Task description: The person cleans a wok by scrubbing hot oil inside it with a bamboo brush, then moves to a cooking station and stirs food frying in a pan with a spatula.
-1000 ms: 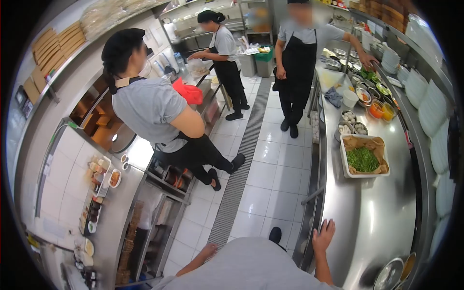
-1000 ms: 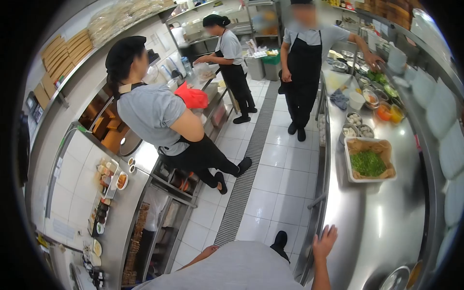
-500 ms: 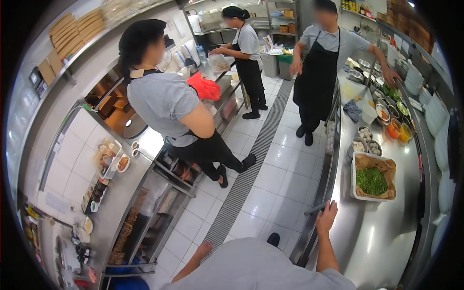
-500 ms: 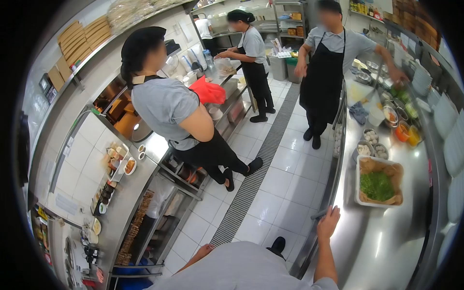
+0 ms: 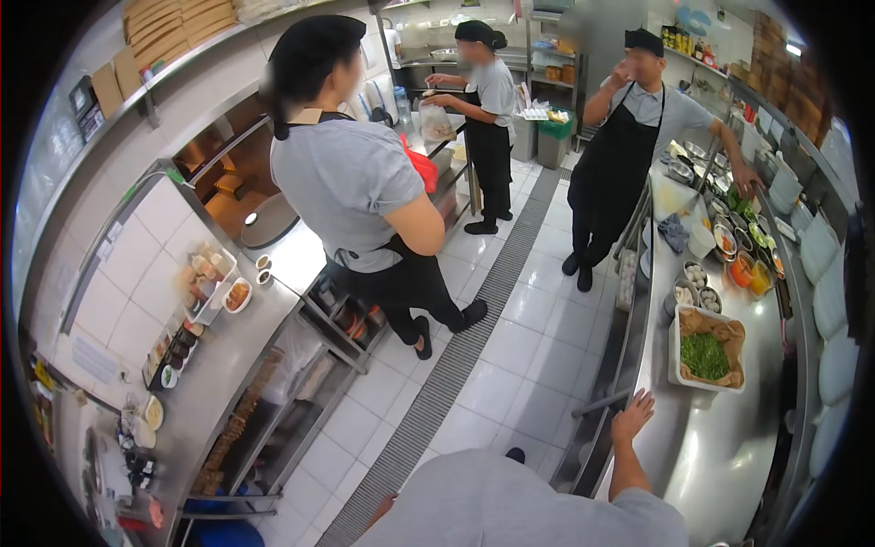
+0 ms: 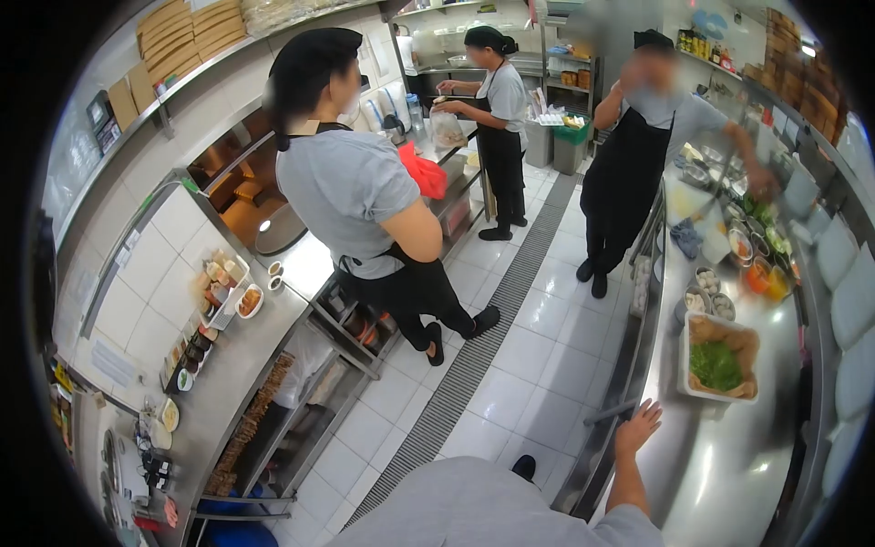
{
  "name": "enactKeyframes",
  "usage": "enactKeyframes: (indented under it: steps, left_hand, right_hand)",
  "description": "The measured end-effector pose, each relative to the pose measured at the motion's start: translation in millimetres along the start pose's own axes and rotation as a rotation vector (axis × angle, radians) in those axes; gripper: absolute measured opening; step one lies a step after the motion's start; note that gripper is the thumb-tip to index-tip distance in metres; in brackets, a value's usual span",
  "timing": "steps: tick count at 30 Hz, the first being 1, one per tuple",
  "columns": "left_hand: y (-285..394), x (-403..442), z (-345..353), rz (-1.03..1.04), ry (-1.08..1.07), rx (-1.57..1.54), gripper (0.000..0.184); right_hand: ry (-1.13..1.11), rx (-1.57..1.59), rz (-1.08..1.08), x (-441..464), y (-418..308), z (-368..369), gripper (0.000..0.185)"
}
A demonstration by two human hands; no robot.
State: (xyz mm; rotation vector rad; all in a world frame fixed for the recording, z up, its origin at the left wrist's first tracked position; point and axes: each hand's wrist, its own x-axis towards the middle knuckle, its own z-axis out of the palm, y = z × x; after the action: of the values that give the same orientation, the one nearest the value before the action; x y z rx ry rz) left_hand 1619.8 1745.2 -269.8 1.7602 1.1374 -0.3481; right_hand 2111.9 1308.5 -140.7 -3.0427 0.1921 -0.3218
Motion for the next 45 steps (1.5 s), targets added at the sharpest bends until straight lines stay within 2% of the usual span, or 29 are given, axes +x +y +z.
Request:
enactKeyframes:
  steps: [2,5,9,10,12,13,18,22,31,33,35,37,39,41,43,44,45]
  left_hand:
    - [4,3,-7,0.019,0.035,-0.011,0.034]
    - [11,4,-17,0.019,0.101,-0.027,0.035]
    - [80,-31,-47,-0.171,0.105,-0.217,0.039]
    - [68,-25,-46,-0.172,0.107,-0.218,0.039]
    - [16,-7,-35,0.040,0.126,-0.218,0.035]
    - [-2,-6,-30,0.064,0.120,-0.196,0.035]
    - [-33,-15,-21,-0.019,0.073,-0.123,0.035]
    - [-34,-18,-13,-0.052,0.066,-0.114,0.034]
    - [11,11,6,-0.025,0.071,-0.142,0.033]
    - [26,18,8,-0.018,0.079,-0.149,0.033]
    - [37,24,7,-0.013,0.091,-0.153,0.032]
    - [48,28,2,-0.009,0.110,-0.149,0.032]
    - [58,30,-7,-0.017,0.144,-0.160,0.032]
    - [69,30,-16,-0.037,0.175,-0.184,0.032]
    - [73,31,-19,-0.073,0.186,-0.218,0.032]
    - [73,32,-20,-0.092,0.190,-0.235,0.031]
    - [72,37,-23,-0.115,0.190,-0.254,0.031]
  right_hand:
    - [0.031,-0.030,-0.049,0,10,17,0.085]
    - [0.026,-0.019,-0.035,-2,5,14,0.082]
    - [0.010,0.006,-0.012,-4,-6,-2,0.077]
    - [0.010,0.007,-0.013,-3,-8,-2,0.077]
    - [-0.003,-0.019,-0.004,-3,-7,0,0.075]
    - [-0.013,-0.023,-0.004,-4,-7,2,0.075]
    - [0.026,-0.002,-0.016,-2,-5,5,0.075]
    - [0.022,-0.034,-0.007,3,2,24,0.080]
    - [0.022,-0.070,-0.023,6,-2,19,0.075]
    - [-0.102,0.084,-0.653,3,-4,13,0.071]
    - [-0.117,0.179,-0.657,-13,-31,30,0.069]
    - [-0.478,0.313,-0.536,-22,-46,79,0.066]
    - [-0.855,0.227,-0.386,-39,-51,160,0.062]
    - [-1.350,0.368,-0.337,-54,-56,250,0.062]
    - [-1.534,0.150,-0.240,-65,-102,233,0.057]
    - [-1.472,0.005,-0.617,-69,-126,235,0.054]
    - [-1.393,0.002,-0.806,-73,-151,242,0.052]
